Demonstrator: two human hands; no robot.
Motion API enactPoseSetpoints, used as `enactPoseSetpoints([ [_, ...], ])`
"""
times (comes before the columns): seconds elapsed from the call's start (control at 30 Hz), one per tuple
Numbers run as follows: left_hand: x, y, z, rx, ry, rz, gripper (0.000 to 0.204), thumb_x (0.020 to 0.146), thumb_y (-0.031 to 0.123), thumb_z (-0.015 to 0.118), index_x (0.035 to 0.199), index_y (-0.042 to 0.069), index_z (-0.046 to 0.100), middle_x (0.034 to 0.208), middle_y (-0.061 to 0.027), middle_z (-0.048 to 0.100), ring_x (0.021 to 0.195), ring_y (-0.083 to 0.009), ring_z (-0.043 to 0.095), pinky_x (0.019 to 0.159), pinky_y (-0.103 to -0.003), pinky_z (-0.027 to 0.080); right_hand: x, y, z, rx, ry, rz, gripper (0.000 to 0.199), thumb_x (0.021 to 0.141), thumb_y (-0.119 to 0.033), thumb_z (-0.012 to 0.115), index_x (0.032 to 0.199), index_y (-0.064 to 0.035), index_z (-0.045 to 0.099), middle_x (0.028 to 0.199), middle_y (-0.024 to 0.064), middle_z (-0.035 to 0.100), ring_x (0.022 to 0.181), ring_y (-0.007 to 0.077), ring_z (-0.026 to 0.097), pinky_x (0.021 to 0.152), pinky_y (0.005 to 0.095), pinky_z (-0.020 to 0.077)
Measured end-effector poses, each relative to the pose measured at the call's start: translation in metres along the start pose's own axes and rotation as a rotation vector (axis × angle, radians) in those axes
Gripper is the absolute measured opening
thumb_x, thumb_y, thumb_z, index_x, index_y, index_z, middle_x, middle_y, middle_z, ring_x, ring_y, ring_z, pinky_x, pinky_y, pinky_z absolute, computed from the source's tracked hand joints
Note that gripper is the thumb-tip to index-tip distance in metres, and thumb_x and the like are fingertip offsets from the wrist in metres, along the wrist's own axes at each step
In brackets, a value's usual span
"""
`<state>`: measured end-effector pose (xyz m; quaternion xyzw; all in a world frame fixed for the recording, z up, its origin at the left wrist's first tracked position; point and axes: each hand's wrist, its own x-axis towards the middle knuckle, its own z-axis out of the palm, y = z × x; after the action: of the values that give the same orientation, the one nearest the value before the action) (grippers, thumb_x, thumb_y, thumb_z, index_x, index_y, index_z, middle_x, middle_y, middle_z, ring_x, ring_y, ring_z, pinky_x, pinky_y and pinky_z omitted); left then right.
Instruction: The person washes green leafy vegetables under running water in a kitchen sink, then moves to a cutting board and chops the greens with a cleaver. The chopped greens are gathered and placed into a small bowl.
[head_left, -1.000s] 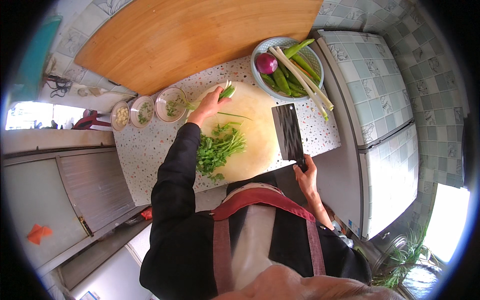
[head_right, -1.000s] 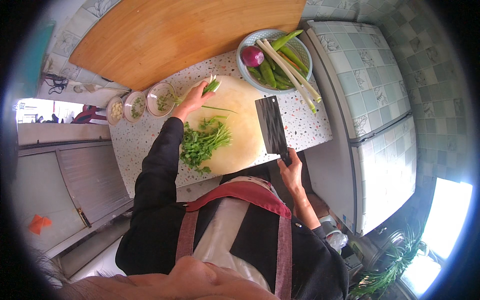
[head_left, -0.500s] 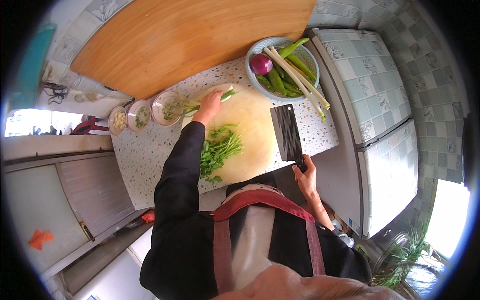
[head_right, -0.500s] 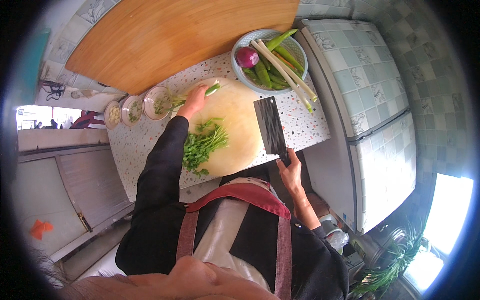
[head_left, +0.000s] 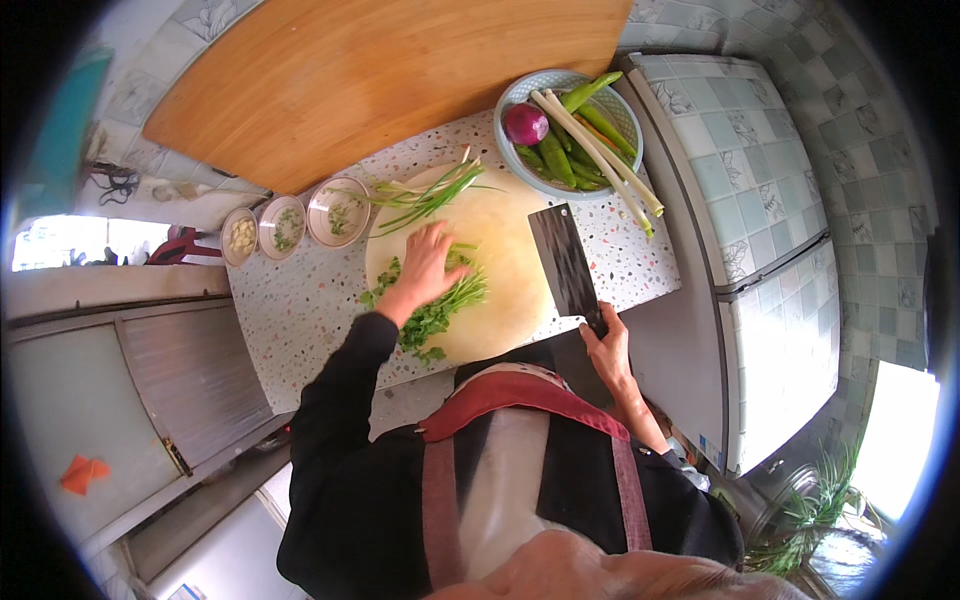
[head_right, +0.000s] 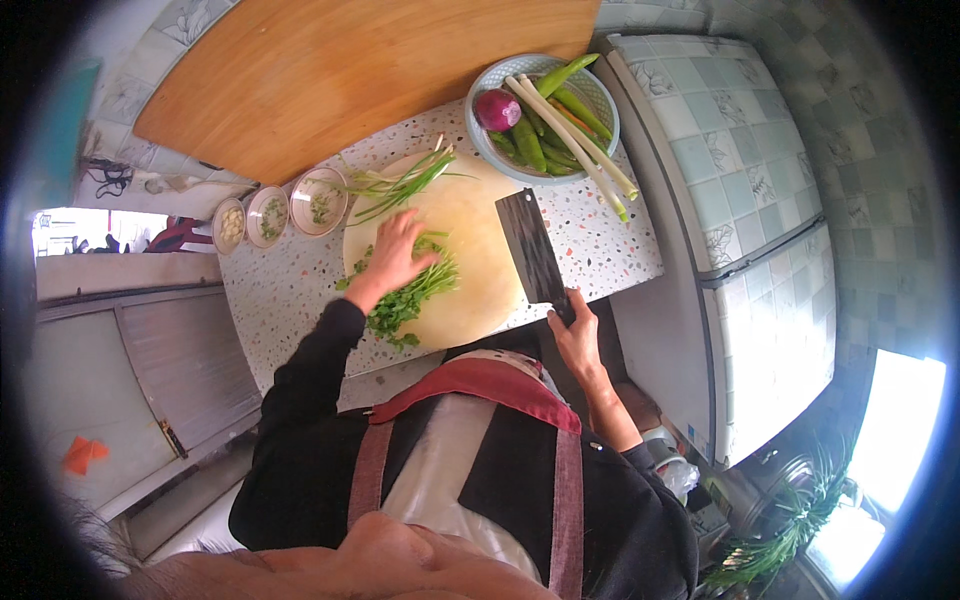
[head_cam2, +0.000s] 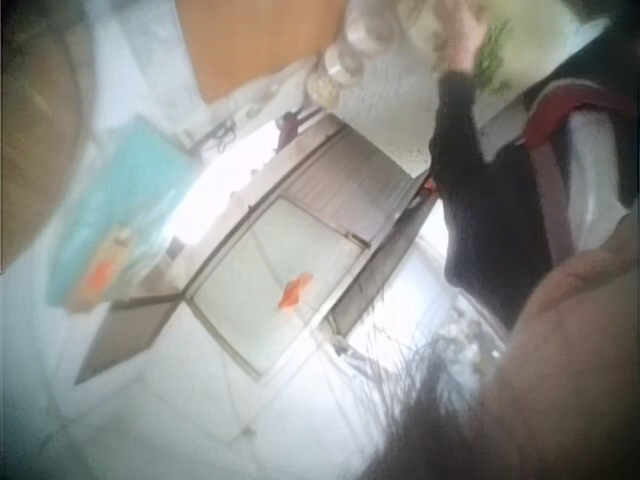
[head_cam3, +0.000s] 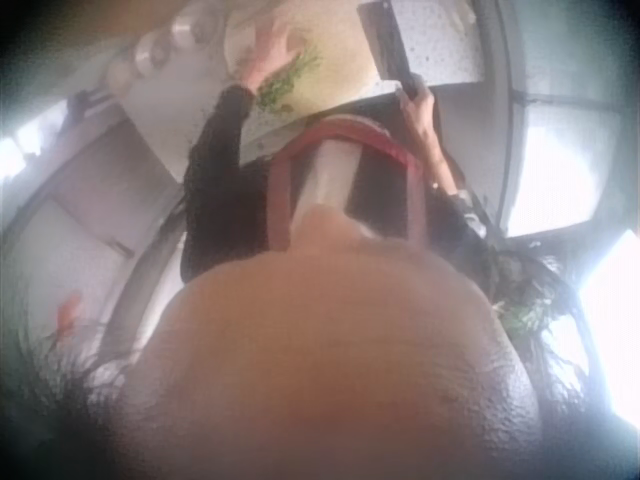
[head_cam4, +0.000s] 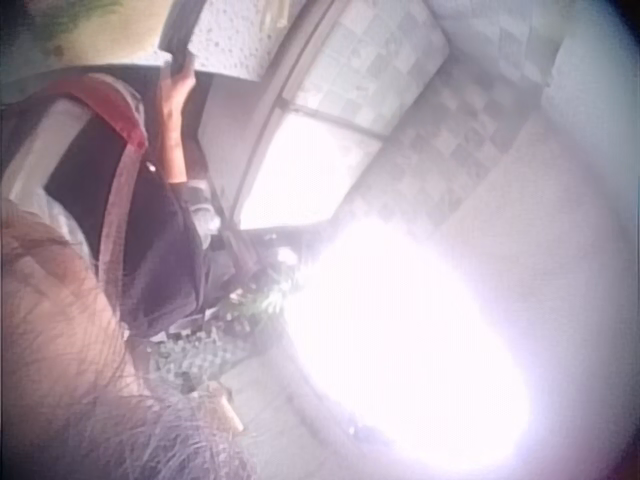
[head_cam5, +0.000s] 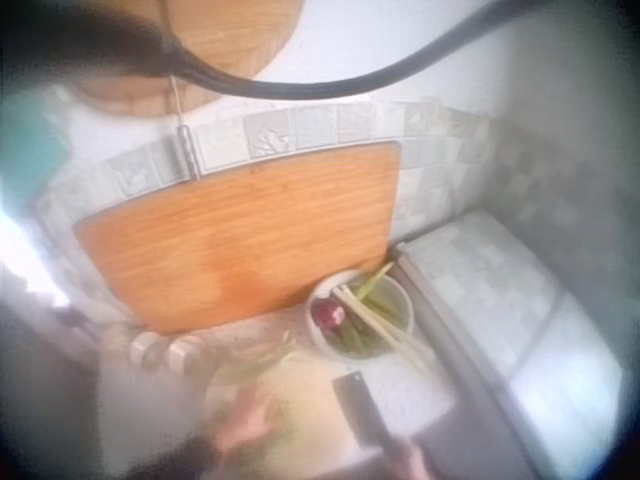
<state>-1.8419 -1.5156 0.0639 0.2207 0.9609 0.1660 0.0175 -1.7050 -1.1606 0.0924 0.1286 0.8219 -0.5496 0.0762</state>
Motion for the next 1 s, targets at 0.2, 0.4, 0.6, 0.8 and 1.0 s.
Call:
enactPoseSetpoints([
  [0.2, -0.046, 0.015, 0.024, -0.183, 0.217, -0.163, 0.047, 0.078, 0.028, 0.082, 0.116, 0.006, 0.064, 0.125, -0.0142, 0.055, 0.122, -0.0356, 0.049, 0.104, -0.053, 0.038, 0.008, -0.022, 0.015, -0.122, -0.063, -0.047, 0.034, 0.089, -0.012, 0.071, 0.118, 0.0041, 0.062, 0.09, 0.0185, 0.071, 0.081, 0.0187, 0.068, 0.075, 0.033, 0.0533],
  [0.4, 0.019, -0.008, 0.036, 0.114, -0.052, -0.3, 0.01, 0.084, 0.013, 0.071, 0.088, 0.005, 0.068, 0.108, -0.0135, 0.062, 0.108, -0.034, 0.057, 0.091, -0.049, 0.044, 0.01, -0.03, 0.027, -0.14, -0.084, -0.097, 0.033, 0.09, -0.012, 0.071, 0.117, 0.0035, 0.062, 0.09, 0.0181, 0.072, 0.081, 0.02, 0.069, 0.075, 0.0332, 0.0534],
  [0.6, 0.058, -0.042, 0.003, -0.534, 0.277, -0.378, 0.008, 0.084, 0.011, 0.07, 0.09, 0.007, 0.066, 0.074, -0.0088, 0.069, 0.068, -0.0267, 0.067, 0.064, -0.039, 0.052, 0.007, -0.023, 0.019, -0.104, -0.028, -0.079, 0.032, 0.09, -0.012, 0.071, 0.117, 0.0026, 0.061, 0.074, 0.0048, 0.06, 0.066, 0.0087, 0.051, 0.06, 0.0278, 0.0451],
  [0.8, 0.079, -0.065, -0.015, -0.128, 0.469, -0.237, 0.011, 0.084, 0.011, 0.071, 0.091, 0.004, 0.066, 0.089, -0.0124, 0.068, 0.087, -0.031, 0.065, 0.077, -0.042, 0.051, 0.001, -0.009, 0.017, -0.084, -0.027, -0.058, 0.032, 0.091, -0.013, 0.071, 0.117, 0.0036, 0.061, 0.07, 0.0015, 0.056, 0.061, 0.0076, 0.047, 0.054, 0.027, 0.0413],
  [1.0, -0.013, -0.015, 0.015, -0.112, 0.01, -0.036, 0.044, 0.086, 0.025, 0.073, 0.121, 0.001, 0.059, 0.136, -0.0164, 0.054, 0.126, -0.0375, 0.05, 0.106, -0.049, 0.04, 0.0, -0.008, 0.012, -0.172, -0.026, -0.022, 0.038, 0.09, -0.018, 0.072, 0.12, 0.0037, 0.062, 0.096, 0.0219, 0.072, 0.091, 0.0255, 0.072, 0.08, 0.036, 0.0537],
])
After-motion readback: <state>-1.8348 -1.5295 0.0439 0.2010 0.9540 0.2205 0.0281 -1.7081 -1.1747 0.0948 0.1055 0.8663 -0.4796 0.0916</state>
